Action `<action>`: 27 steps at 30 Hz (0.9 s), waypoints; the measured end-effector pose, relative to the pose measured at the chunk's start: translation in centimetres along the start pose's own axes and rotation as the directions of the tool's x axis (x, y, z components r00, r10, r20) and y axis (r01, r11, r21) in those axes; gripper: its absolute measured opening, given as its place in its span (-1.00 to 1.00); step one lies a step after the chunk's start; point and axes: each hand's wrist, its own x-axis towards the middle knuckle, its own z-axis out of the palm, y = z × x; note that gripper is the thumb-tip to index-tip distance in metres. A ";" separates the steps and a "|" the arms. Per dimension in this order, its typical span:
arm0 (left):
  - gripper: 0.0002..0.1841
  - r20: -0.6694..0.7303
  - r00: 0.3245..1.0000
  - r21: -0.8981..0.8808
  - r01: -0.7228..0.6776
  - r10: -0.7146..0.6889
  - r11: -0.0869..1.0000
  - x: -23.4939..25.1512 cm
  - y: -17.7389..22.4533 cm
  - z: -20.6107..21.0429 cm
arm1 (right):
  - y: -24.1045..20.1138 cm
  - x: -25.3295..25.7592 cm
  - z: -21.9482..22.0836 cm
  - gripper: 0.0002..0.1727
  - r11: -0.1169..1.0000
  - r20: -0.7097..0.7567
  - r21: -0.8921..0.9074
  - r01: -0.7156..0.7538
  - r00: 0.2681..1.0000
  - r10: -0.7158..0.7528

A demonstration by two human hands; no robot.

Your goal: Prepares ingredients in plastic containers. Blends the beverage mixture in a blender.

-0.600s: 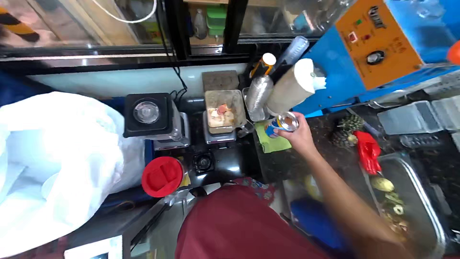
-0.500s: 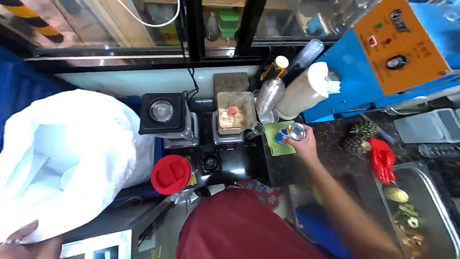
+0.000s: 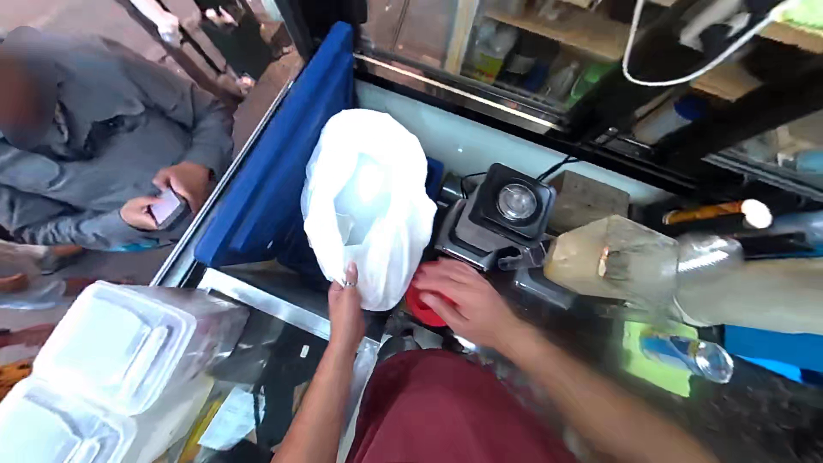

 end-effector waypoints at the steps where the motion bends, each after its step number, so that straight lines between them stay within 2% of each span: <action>1: -0.62 -0.008 1.000 -0.046 -0.029 0.029 0.998 0.2 0.5 -0.4 | -0.1 4.4 2.1 -0.60 1.000 0.090 -0.025 0.019 0.996 -0.017; 3: -0.65 -0.053 0.993 -0.171 -0.114 0.106 0.979 0.7 2.1 -1.6 | 0.5 12.4 5.6 -0.59 0.994 0.312 -0.062 -0.088 0.944 0.103; 6: -0.67 -0.031 0.990 -0.262 -0.137 0.134 0.955 1.7 4.1 -3.0 | 3.2 22.3 11.4 -0.60 0.961 0.446 -0.156 -0.229 0.852 0.275; 9: -0.75 0.038 0.985 -0.269 -0.153 0.170 0.951 2.5 3.8 -3.6 | 6.2 25.8 16.5 -0.14 0.893 0.512 -0.356 -0.275 0.743 0.432; 10: -0.79 0.050 0.982 -0.282 -0.162 0.183 0.946 2.7 4.0 -3.9 | 6.8 25.9 17.6 -0.14 0.866 0.538 -0.426 -0.260 0.697 0.474; 12: -0.85 0.064 0.981 -0.291 -0.155 0.181 0.944 3.1 4.3 -4.9 | 7.3 25.1 18.6 -0.43 0.860 0.597 -0.464 -0.211 0.642 0.480; 14: -0.82 0.083 0.990 -0.285 -0.087 0.115 0.955 3.5 4.0 -5.3 | 6.6 23.3 17.5 -0.63 0.913 0.645 -0.361 -0.191 0.656 0.392; 16: -0.72 0.117 0.993 -0.238 0.025 0.004 0.971 4.0 3.6 -4.3 | 5.5 21.3 15.7 -0.71 0.962 0.681 -0.251 -0.111 0.686 0.257; 19: -0.68 0.151 0.987 -0.280 0.089 -0.048 0.956 3.5 5.5 -2.2 | 3.0 21.4 11.9 -0.73 0.941 0.754 -0.292 0.170 0.646 0.117; 20: -0.66 0.158 0.986 -0.330 0.099 -0.048 0.939 3.2 6.4 -2.2 | 2.7 22.7 10.6 -0.70 0.891 0.744 -0.370 0.264 0.658 0.115; 22: -0.64 0.159 0.987 -0.374 0.075 -0.016 0.924 2.6 6.5 -3.3 | 2.8 25.9 8.6 -0.74 0.704 0.664 -0.595 0.387 0.731 0.159; 24: -0.65 0.148 0.989 -0.401 0.044 0.018 0.915 2.2 6.0 -4.1 | 4.0 28.6 8.6 -0.70 0.464 0.558 -0.798 0.385 0.762 0.329; 25: -0.65 0.133 0.991 -0.409 0.046 0.010 0.912 1.7 5.8 -4.3 | 5.0 27.9 9.7 -0.66 0.408 0.518 -0.839 0.360 0.758 0.396; 26: -0.65 0.118 0.993 -0.414 0.035 0.015 0.909 1.6 5.8 -4.4 | 5.9 26.4 11.1 -0.65 0.438 0.512 -0.837 0.328 0.752 0.415; 27: -0.64 0.110 0.994 -0.415 0.018 0.030 0.910 1.8 6.0 -4.4 | 6.1 24.8 12.8 -0.66 0.517 0.529 -0.807 0.286 0.739 0.418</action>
